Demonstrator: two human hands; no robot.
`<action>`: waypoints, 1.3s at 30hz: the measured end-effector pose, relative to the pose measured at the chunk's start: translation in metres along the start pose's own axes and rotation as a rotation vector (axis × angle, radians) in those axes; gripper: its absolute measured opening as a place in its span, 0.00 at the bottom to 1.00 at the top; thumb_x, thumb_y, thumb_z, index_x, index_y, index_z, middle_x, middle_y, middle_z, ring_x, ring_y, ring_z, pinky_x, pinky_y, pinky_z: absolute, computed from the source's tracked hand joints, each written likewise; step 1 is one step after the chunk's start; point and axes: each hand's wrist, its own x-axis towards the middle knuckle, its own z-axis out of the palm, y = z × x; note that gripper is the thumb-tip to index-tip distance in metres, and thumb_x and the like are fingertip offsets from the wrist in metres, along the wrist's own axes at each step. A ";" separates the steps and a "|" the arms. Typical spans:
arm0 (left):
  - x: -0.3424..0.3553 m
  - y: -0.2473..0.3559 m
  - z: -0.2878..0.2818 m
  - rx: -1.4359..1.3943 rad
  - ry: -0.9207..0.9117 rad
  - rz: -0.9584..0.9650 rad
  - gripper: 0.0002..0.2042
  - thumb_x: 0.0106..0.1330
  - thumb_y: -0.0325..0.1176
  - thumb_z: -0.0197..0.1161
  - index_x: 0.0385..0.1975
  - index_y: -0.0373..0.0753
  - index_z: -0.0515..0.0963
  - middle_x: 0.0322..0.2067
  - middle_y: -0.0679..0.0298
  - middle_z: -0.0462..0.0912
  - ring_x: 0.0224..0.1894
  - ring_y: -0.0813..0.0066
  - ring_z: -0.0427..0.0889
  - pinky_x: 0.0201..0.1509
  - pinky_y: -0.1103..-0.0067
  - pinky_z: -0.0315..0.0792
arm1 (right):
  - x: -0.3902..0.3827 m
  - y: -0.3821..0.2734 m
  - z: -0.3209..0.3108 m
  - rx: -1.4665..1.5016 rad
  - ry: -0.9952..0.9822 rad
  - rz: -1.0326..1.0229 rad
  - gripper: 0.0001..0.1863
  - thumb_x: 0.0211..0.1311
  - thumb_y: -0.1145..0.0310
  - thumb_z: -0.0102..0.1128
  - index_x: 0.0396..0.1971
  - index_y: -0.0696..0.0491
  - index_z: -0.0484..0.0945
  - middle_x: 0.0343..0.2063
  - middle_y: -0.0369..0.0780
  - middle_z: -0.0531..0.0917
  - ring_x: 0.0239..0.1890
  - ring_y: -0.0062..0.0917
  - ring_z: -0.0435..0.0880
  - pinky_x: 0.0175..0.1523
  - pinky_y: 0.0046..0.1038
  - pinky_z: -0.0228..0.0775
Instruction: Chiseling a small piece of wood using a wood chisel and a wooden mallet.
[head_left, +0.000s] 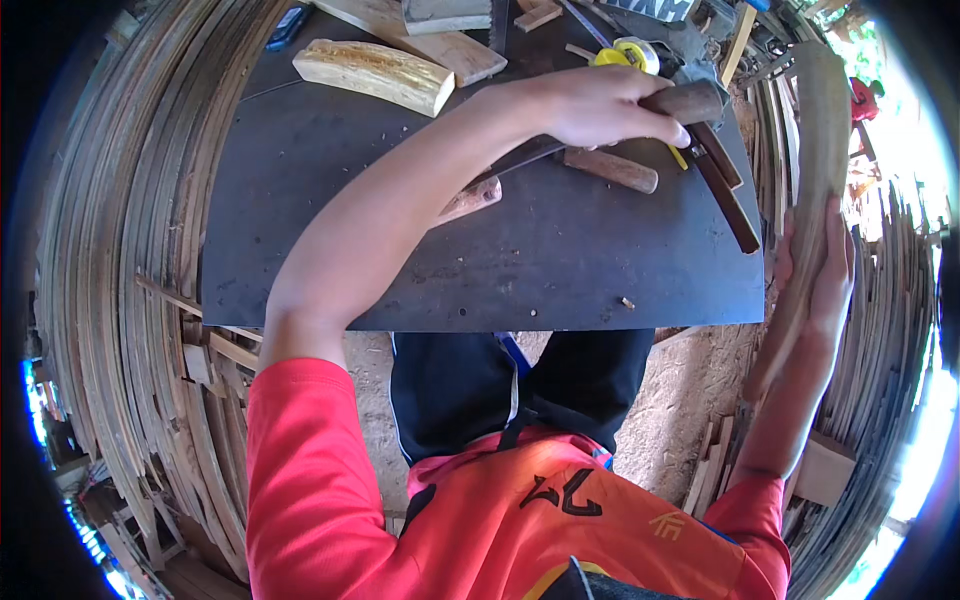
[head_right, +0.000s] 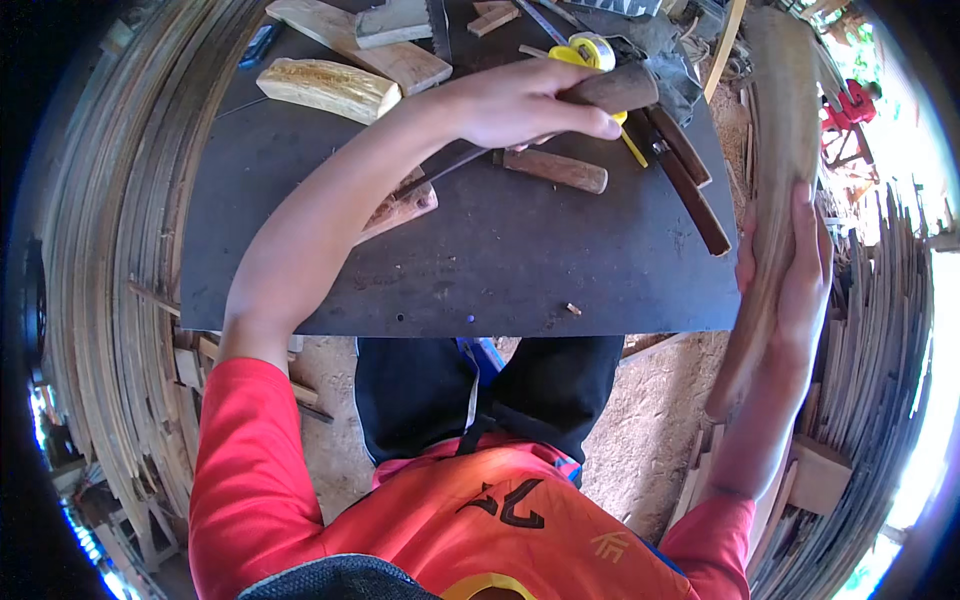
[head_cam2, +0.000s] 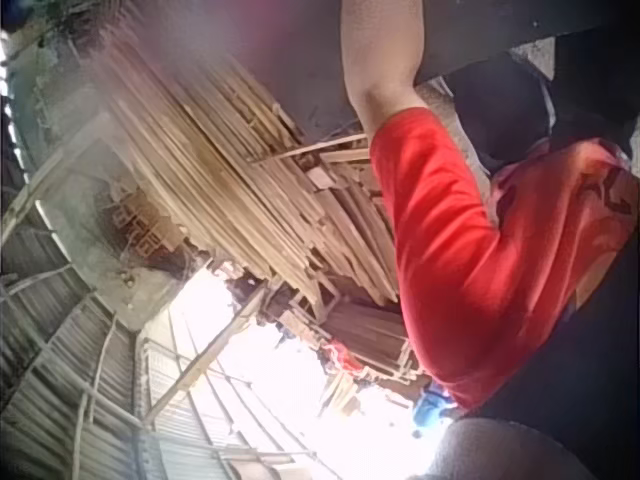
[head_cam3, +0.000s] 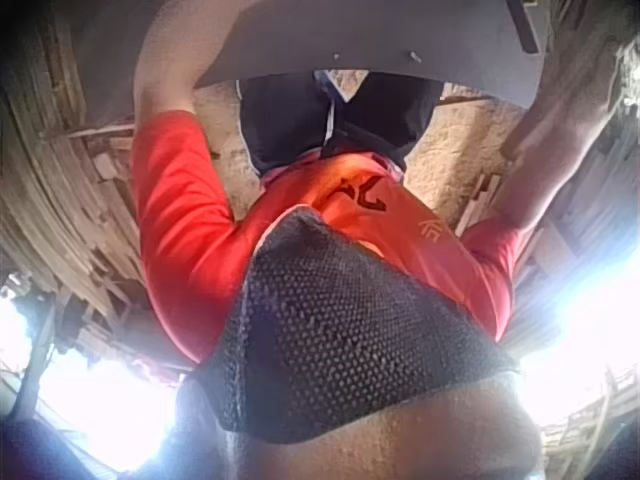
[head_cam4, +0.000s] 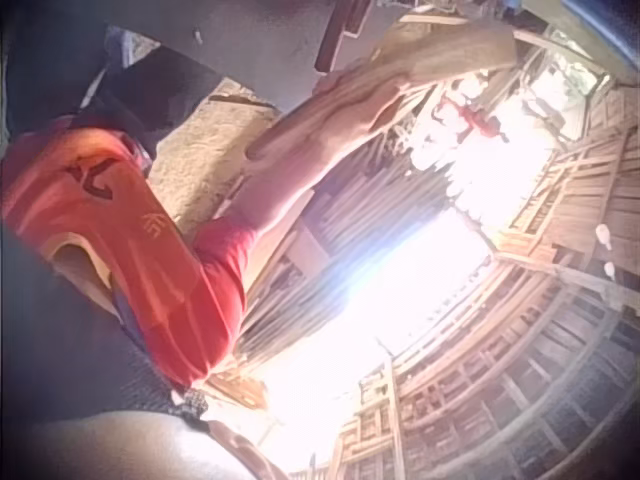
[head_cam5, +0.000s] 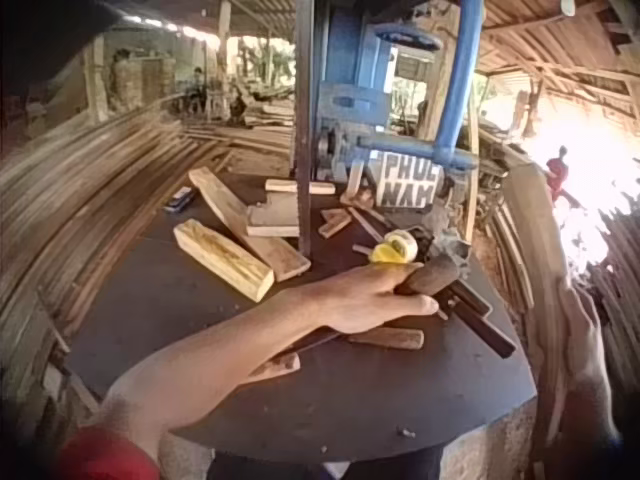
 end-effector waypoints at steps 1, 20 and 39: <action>-0.004 0.013 -0.007 -0.035 -0.083 -0.154 0.26 0.70 0.55 0.64 0.46 0.32 0.80 0.19 0.68 0.75 0.19 0.80 0.73 0.24 0.78 0.66 | 0.000 -0.001 0.011 -0.026 0.027 -0.003 0.25 0.79 0.48 0.47 0.34 0.56 0.78 0.17 0.36 0.75 0.12 0.18 0.73 0.15 0.21 0.61; -0.019 0.001 -0.058 -0.235 0.105 0.201 0.19 0.77 0.43 0.58 0.50 0.30 0.78 0.34 0.63 0.82 0.38 0.77 0.79 0.45 0.77 0.73 | 0.004 0.001 0.030 -0.092 -0.215 -0.089 0.28 0.77 0.47 0.51 0.47 0.61 0.77 0.25 0.40 0.78 0.13 0.19 0.72 0.16 0.21 0.60; -0.016 -0.002 -0.048 -0.291 0.193 0.238 0.14 0.77 0.39 0.56 0.47 0.32 0.79 0.36 0.64 0.84 0.40 0.76 0.82 0.47 0.76 0.75 | -0.009 -0.008 0.025 -0.125 -0.212 -0.126 0.26 0.78 0.48 0.50 0.48 0.61 0.77 0.25 0.40 0.79 0.13 0.18 0.72 0.16 0.21 0.61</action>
